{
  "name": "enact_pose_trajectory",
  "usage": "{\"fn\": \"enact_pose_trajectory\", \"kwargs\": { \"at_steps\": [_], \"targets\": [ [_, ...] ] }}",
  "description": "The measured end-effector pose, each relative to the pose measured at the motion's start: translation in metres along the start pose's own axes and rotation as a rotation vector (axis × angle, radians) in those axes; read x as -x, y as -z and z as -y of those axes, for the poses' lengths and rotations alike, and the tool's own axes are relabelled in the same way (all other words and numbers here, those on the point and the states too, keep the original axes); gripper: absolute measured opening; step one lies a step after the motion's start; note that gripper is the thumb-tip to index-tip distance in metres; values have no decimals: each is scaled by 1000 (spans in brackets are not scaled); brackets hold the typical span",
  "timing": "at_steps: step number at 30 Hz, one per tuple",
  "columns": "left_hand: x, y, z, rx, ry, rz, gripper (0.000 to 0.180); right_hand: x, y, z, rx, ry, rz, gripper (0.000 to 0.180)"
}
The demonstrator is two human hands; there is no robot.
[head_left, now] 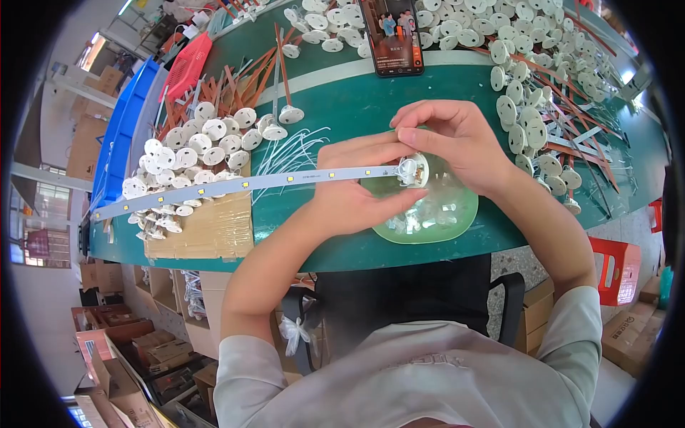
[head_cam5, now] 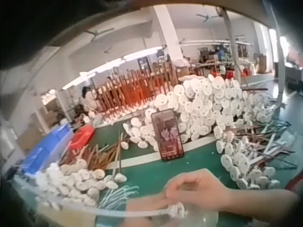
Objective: Manually attaching plastic components to an LED strip at a workbench.
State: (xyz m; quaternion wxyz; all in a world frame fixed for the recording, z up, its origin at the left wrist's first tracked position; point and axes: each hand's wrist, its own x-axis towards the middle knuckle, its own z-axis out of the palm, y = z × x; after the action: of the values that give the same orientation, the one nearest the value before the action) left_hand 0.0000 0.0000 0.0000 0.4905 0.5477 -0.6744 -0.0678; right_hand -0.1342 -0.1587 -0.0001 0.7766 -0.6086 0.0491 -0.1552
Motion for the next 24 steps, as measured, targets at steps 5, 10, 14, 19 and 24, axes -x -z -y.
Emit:
{"fn": "enact_pose_trajectory", "kwargs": {
  "at_steps": [5, 10, 14, 19, 24],
  "targets": [
    [-3, 6, 5, -63, -19, -67, 37, 4, -1, 7, 613, 342, -121, 11],
    [-5, 6, 5, -95, -33, -101, 36, 4, -4, 9, 980, 698, -142, 14],
    [-5, 6, 5, -187, -61, -100, 35, 5, -4, 9, 1013, 682, -108, 14],
    [-4, 5, 3, -195, -39, -74, 35, 1, 1, 11, 1008, 717, -50, 12],
    [-2, 5, 0, -195, -38, -65, 36, 6, 1, 12, 932, 526, -42, 20]
  ]
}}
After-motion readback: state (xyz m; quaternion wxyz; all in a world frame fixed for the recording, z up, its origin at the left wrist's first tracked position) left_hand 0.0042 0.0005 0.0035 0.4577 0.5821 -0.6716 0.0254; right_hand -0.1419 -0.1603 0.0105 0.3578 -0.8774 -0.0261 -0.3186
